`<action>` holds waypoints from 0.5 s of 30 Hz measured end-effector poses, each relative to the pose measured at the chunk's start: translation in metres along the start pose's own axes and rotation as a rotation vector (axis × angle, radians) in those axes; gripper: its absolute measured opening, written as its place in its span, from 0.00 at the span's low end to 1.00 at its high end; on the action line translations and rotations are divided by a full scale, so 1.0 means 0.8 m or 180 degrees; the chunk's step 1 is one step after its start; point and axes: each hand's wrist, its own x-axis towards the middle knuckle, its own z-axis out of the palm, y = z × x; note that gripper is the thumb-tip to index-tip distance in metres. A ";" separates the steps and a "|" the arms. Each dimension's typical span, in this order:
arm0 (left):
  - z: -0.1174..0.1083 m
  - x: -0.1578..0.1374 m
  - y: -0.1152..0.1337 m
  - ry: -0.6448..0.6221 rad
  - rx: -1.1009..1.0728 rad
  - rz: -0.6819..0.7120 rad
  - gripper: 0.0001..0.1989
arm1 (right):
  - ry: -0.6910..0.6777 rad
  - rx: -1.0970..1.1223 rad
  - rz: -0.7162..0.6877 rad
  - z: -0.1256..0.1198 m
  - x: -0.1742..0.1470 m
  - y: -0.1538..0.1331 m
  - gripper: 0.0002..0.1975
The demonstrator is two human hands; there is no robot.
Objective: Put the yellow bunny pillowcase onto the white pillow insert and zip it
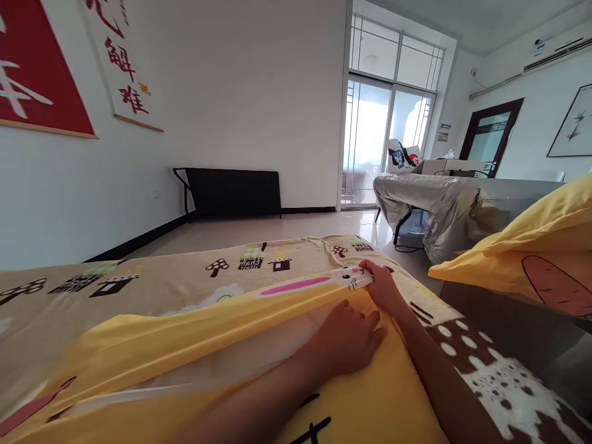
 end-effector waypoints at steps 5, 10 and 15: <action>0.021 0.003 -0.012 0.0448 -0.0984 -0.0686 0.19 | -0.0174 0.0850 0.0037 0.011 0.003 0.037 0.10; 0.025 0.016 -0.013 -0.0413 -0.0677 -0.0577 0.25 | -0.0367 0.0601 -0.0182 -0.015 -0.002 0.035 0.14; 0.006 0.049 -0.027 -0.1431 -0.0923 -0.0439 0.24 | -0.0186 -0.0940 0.0258 -0.023 -0.011 0.021 0.19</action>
